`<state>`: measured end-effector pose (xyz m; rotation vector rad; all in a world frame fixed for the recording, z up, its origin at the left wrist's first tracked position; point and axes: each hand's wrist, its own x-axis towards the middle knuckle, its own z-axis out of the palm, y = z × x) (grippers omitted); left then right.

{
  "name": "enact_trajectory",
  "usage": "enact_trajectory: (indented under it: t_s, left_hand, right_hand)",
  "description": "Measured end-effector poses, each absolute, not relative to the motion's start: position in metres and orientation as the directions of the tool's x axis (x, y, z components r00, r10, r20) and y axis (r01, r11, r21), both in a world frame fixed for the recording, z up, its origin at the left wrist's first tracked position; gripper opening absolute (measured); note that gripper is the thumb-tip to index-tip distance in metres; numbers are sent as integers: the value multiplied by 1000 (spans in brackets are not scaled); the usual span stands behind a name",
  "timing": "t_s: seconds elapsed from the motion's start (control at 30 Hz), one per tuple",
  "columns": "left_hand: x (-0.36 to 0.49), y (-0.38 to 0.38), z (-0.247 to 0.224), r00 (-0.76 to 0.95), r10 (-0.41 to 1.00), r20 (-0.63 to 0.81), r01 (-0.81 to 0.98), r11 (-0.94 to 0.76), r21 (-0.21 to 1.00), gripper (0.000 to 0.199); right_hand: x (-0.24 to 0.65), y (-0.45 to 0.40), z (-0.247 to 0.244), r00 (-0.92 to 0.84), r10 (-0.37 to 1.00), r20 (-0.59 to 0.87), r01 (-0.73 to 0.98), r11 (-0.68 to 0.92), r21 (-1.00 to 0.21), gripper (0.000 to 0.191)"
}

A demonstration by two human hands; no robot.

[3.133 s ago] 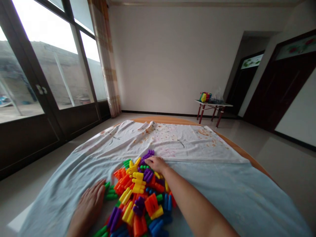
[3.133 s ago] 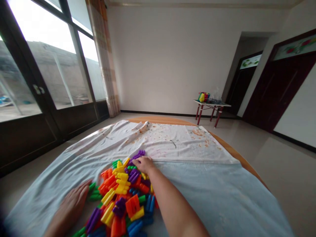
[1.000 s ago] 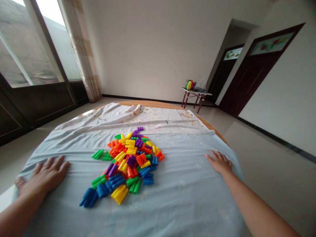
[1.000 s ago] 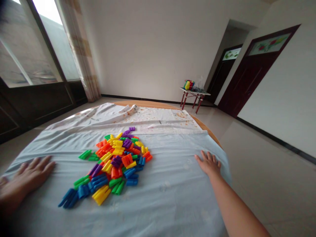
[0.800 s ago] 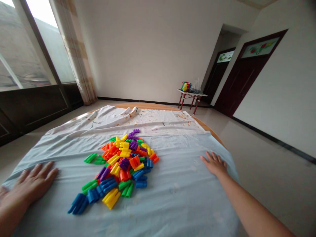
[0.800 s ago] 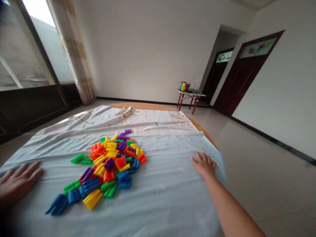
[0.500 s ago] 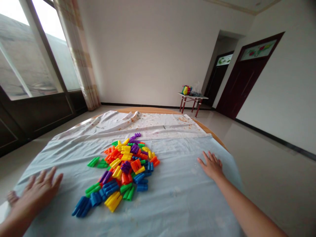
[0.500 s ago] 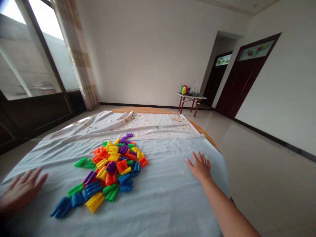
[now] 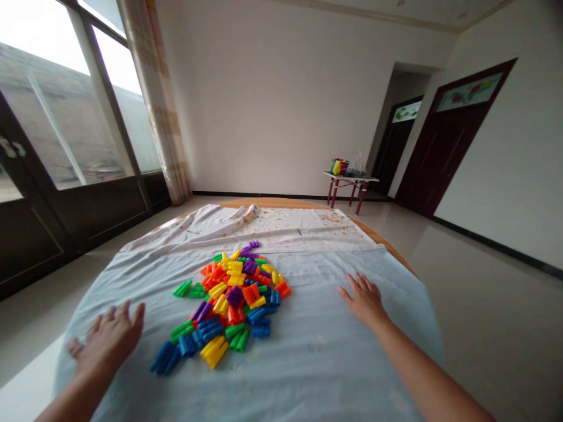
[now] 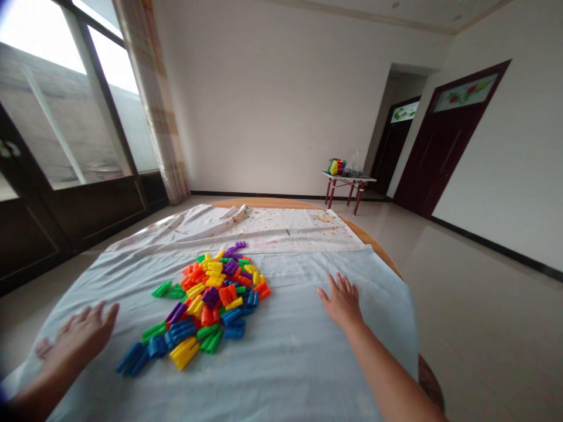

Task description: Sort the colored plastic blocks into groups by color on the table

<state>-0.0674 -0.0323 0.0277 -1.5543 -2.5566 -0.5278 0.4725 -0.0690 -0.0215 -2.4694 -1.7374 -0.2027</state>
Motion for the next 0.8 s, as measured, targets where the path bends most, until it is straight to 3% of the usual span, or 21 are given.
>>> enact_trajectory:
  t_s: [0.17, 0.33, 0.57, 0.8]
  left_hand:
    - [25, -50, 46, -124, 847, 517, 945, -58, 321, 54]
    - [124, -87, 50, 259, 800, 540, 794, -495, 353, 37]
    - [163, -116, 19, 512, 769, 382, 697, -632, 338, 35]
    - [159, -120, 13, 526, 773, 353, 731, -624, 278, 31]
  right_hand:
    - [403, -45, -10, 183, 955, 234, 979, -155, -135, 57]
    - [366, -46, -26, 136, 962, 237, 979, -94, -183, 56]
    - [367, -51, -34, 83, 965, 248, 987, -45, -153, 53]
    - [364, -51, -32, 69, 964, 256, 990, -34, -136, 51]
